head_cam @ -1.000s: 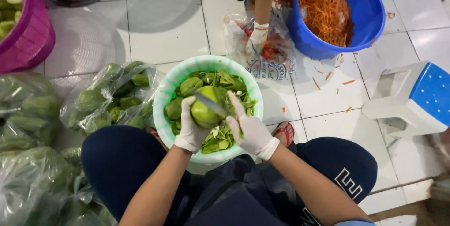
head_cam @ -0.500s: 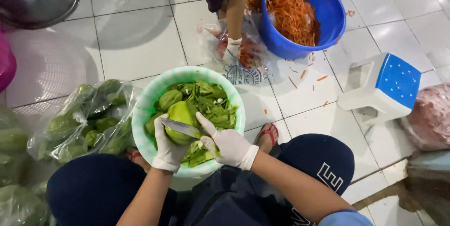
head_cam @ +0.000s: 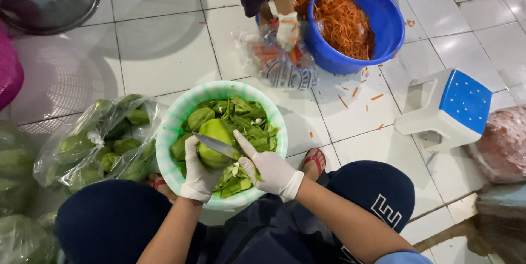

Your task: Slicing chayote into a bowl using a knife in a food preparation area

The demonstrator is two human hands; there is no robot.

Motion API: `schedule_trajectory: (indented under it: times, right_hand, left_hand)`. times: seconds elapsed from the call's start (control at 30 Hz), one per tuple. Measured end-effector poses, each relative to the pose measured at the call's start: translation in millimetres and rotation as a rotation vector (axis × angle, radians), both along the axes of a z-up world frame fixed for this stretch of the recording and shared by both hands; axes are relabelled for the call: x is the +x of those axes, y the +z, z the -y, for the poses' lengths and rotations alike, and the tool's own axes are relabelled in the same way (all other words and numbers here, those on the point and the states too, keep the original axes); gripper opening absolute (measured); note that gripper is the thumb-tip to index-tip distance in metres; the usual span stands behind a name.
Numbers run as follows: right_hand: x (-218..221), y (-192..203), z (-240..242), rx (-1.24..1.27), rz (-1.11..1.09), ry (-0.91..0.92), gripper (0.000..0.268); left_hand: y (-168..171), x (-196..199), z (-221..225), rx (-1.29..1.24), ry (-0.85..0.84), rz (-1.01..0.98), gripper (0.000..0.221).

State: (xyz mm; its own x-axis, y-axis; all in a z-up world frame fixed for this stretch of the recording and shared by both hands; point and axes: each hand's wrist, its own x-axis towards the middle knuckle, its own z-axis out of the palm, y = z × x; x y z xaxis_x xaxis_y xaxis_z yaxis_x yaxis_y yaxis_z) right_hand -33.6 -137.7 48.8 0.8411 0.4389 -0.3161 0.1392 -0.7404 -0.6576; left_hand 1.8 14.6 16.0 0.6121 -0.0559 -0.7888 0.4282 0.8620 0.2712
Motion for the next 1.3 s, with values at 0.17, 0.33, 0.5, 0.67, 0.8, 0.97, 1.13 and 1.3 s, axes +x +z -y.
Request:
schedule_trajectory:
  times: [0.17,0.33,0.5,0.67,0.8,0.97,1.13,1.3]
  right_hand:
    - [2.0,-4.0,0.1,-0.003,0.010,-0.011,0.061]
    - [-0.1,-2.1,-0.3,-0.017,0.044,0.026,0.062]
    - [3.2,-2.3,2.7,-0.024,0.084,0.088,0.065]
    - [12.6,2.7,1.9,-0.069,0.070,0.048,0.066]
    - [15.9,18.1,-2.8,-0.058,0.068,0.023,0.065]
    - [17.5,23.6,-5.4,-0.040,0.209,-0.018,0.061]
    - [19.6,-2.4,1.7,-0.207,0.339,-0.014,0.062]
    - [16.3,-8.1,5.5,-0.190,0.303,-0.014,0.062]
  left_hand:
    - [2.3,-0.3,-0.7,-0.032,0.016,0.013,0.051]
    - [19.5,-0.6,2.1,-0.007,0.039,0.048,0.027]
    - [-5.1,1.9,-1.3,0.145,0.019,0.097,0.027]
    - [4.3,8.2,10.9,0.173,-0.026,0.271,0.028]
    - [22.7,3.4,8.2,0.087,0.014,0.233,0.041]
    - [28.3,8.8,9.2,0.093,-0.072,0.286,0.064]
    - [27.8,12.3,13.2,0.058,0.073,0.284,0.030]
    - [28.0,14.9,10.4,0.056,0.048,0.208,0.033]
